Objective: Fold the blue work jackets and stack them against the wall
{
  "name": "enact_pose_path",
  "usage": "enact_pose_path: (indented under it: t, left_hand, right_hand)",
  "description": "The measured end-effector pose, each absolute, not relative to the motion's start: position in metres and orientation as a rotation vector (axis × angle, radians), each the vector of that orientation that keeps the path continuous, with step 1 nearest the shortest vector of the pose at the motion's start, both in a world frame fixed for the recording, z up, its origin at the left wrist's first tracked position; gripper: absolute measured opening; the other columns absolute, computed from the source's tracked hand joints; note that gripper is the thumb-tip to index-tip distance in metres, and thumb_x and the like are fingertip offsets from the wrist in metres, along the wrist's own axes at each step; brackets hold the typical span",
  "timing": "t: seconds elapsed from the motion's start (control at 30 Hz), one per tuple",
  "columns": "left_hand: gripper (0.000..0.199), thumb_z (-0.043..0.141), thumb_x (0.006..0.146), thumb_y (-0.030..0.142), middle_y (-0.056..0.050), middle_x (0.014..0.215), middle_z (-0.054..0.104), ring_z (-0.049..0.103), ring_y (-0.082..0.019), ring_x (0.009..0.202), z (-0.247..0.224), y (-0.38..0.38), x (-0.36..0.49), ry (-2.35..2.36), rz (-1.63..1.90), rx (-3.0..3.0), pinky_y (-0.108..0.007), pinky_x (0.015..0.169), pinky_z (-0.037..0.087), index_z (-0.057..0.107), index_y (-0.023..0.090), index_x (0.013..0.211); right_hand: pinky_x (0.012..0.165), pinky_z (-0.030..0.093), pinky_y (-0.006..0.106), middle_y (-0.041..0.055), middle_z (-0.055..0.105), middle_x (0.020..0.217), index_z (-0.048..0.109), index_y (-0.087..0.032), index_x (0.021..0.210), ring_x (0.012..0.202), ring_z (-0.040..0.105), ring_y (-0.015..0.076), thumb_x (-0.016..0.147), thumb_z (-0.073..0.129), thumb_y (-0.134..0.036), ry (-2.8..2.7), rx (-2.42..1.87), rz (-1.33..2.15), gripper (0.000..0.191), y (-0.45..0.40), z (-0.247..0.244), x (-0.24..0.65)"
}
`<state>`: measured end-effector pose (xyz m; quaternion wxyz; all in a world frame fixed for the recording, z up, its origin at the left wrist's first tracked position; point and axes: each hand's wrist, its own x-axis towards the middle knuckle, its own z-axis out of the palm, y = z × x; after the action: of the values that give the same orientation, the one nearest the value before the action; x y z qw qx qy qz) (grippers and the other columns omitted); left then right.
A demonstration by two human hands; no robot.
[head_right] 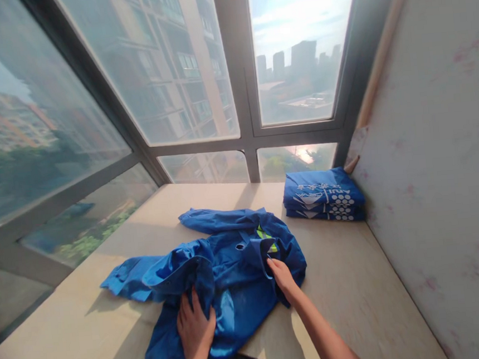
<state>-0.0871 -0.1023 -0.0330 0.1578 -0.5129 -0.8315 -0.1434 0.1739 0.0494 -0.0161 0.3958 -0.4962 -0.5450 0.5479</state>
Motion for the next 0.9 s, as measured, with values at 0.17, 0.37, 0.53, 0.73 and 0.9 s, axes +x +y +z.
enact_pose_path:
  t: [0.17, 0.37, 0.53, 0.73, 0.9]
  left_hand:
    - [0.071, 0.054, 0.086, 0.028, -0.028, 0.151, 0.035, 0.041, -0.041, 0.137, -0.032, -0.102, -0.088, -2.373, -0.441, -1.472, -0.053, 0.110, 0.038, 0.036, 0.007, 0.151]
    - [0.067, 0.056, 0.087, 0.027, -0.027, 0.149, 0.039, 0.045, -0.038, 0.134, -0.028, -0.100, -0.087, -2.339, -0.462, -1.456, -0.050, 0.108, 0.039, 0.040, 0.006, 0.149]
    - [0.066, 0.052, 0.089, 0.029, -0.030, 0.149, 0.037, 0.045, -0.040, 0.133, -0.028, -0.099, -0.086, -2.330, -0.471, -1.460, -0.051, 0.107, 0.040, 0.041, 0.004, 0.148]
    - [0.066, 0.050, 0.088, 0.034, -0.026, 0.151, 0.040, 0.045, -0.039, 0.137, -0.028, -0.082, -0.113, -2.514, -0.796, -1.516, -0.052, 0.108, 0.042, 0.042, 0.008, 0.148]
    - [0.060, 0.053, 0.085, 0.035, -0.019, 0.143, 0.054, 0.049, -0.030, 0.136, -0.005, -0.051, -0.160, -2.736, -1.397, -1.397, -0.041, 0.113, 0.039, 0.051, 0.009, 0.139]
  right_hand:
    - [0.092, 0.054, 0.043, 0.0078, 0.077, 0.105, 0.076, -0.018, 0.098, 0.102, 0.069, 0.0292, 0.073, 0.066, -0.062, -0.970, -1.110, 1.726, 0.051, 0.052, -0.008, 0.197]
    - [0.091, 0.057, 0.042, 0.0059, 0.078, 0.100, 0.077, -0.021, 0.099, 0.098, 0.072, 0.0303, 0.067, 0.077, -0.049, -0.778, -1.092, 1.669, 0.043, 0.057, 0.014, 0.216]
    - [0.079, 0.060, 0.038, 0.0046, 0.078, 0.093, 0.074, -0.023, 0.103, 0.090, 0.073, 0.0284, 0.066, 0.082, -0.041, -0.785, -0.928, 1.630, 0.042, 0.077, 0.074, 0.244]
    - [0.081, 0.057, 0.037, 0.0028, 0.076, 0.102, 0.068, -0.026, 0.116, 0.091, 0.072, 0.0258, 0.061, 0.084, -0.035, -0.853, -0.839, 1.385, 0.058, 0.090, 0.123, 0.291]
    - [0.085, 0.054, 0.041, 0.0068, 0.076, 0.100, 0.070, -0.022, 0.106, 0.096, 0.069, 0.0288, 0.068, 0.070, -0.042, -1.071, -1.192, 1.072, 0.043, 0.089, 0.101, 0.319]
